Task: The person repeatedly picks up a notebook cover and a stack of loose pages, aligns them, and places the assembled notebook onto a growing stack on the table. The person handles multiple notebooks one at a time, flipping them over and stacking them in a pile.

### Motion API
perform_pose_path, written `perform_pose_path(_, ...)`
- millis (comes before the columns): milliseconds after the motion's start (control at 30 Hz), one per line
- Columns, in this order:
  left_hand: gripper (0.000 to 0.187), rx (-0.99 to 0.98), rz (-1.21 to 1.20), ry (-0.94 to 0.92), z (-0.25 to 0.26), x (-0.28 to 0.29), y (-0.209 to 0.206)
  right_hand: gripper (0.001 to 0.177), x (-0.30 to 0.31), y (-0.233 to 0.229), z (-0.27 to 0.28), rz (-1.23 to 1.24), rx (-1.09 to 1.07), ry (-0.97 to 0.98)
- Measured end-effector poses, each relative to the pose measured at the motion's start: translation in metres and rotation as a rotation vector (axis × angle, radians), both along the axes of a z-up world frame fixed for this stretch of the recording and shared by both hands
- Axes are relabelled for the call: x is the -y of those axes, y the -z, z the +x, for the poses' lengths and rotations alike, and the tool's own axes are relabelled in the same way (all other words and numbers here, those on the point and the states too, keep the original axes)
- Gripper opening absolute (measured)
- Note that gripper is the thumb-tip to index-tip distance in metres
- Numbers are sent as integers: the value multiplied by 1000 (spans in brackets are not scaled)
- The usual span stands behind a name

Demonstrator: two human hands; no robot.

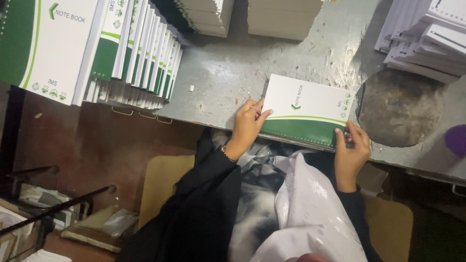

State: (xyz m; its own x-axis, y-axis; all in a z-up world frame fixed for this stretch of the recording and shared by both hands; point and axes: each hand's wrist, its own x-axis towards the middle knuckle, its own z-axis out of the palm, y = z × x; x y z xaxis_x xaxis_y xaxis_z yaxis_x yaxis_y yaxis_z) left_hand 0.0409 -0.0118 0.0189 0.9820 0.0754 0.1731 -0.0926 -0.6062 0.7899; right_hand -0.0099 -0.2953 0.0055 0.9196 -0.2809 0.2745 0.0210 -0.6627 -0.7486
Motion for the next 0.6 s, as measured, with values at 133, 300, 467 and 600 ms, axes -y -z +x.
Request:
perform_pose_path(133, 44, -7, 8, 0, 0, -1, 8, 36, 1, 4, 1, -4, -6, 4)
perform_pose_path(300, 44, 23, -25, 10, 0, -3, 10, 37, 1, 5, 1, -27, -2, -2)
perform_pose_path(467, 43, 23, -14, 16, 0, -4, 16, 37, 0, 4, 0, -30, -17, 8)
perform_pose_path(600, 40, 15, -16, 21, 1, -4, 9, 36, 0, 3, 0, -33, -13, 1)
